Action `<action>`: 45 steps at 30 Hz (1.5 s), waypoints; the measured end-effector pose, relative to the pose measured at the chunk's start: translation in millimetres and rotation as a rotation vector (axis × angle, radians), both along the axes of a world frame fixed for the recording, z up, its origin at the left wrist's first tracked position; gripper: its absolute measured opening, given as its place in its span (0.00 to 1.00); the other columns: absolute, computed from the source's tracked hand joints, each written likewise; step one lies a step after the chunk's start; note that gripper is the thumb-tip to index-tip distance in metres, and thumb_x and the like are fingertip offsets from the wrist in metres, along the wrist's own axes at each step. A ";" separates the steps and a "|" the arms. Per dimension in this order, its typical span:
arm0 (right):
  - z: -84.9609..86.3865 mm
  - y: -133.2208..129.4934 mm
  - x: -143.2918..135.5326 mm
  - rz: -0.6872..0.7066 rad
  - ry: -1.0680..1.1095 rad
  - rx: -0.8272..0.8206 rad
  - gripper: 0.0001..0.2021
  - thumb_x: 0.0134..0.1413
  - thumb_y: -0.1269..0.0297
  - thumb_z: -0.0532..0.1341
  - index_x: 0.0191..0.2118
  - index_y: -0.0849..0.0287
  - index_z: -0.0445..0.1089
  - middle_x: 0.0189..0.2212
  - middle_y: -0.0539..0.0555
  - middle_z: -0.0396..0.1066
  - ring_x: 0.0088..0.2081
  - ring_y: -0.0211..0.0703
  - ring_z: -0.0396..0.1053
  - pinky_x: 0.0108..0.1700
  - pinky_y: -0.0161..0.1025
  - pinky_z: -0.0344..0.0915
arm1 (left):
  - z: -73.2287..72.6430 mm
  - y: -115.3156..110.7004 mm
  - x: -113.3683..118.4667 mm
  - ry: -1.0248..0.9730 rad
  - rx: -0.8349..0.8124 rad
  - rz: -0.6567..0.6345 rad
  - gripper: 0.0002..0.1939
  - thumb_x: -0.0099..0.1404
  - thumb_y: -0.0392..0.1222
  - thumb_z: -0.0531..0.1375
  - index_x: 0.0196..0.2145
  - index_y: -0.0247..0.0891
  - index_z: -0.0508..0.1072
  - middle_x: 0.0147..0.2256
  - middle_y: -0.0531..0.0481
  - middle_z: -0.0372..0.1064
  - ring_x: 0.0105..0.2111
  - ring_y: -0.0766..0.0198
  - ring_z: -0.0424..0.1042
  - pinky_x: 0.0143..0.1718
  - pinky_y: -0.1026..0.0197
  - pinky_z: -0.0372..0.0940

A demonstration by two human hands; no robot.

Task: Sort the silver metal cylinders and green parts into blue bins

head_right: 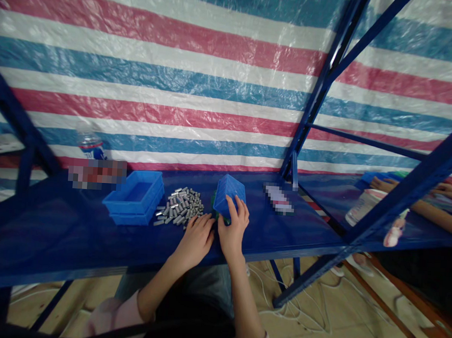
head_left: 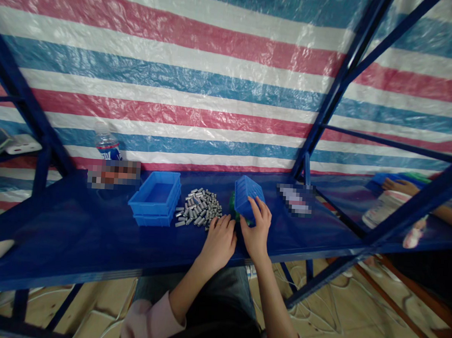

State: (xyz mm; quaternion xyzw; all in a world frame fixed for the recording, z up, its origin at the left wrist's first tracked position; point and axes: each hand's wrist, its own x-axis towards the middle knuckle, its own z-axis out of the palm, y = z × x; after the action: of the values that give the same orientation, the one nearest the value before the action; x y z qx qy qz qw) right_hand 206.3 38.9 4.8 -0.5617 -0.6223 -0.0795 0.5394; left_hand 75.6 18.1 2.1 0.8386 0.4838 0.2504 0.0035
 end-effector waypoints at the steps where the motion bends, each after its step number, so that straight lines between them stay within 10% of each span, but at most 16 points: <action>1: -0.5 0.3 0.6 0.017 -0.007 0.010 0.23 0.53 0.68 0.58 0.56 0.53 0.65 0.57 0.60 0.62 0.58 0.56 0.57 0.55 0.58 0.58 | -0.1 0.0 0.1 -0.001 -0.001 0.000 0.18 0.66 0.33 0.50 0.52 0.32 0.66 0.56 0.39 0.65 0.58 0.52 0.62 0.60 0.44 0.53; 45: 4.6 -4.7 -8.1 -0.018 0.751 0.229 0.36 0.53 0.56 0.62 0.64 0.55 0.47 0.59 0.66 0.55 0.59 0.57 0.59 0.53 0.56 0.64 | 2.8 -3.1 1.1 -0.142 0.098 0.029 0.16 0.64 0.31 0.52 0.50 0.35 0.60 0.57 0.36 0.61 0.60 0.51 0.59 0.58 0.43 0.55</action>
State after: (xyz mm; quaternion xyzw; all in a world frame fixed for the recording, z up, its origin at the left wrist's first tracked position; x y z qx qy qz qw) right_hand 198.2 34.2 9.4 -0.4933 -0.3636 0.0579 0.7881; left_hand 76.7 15.0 4.9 0.8106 0.4818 0.3327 -0.0069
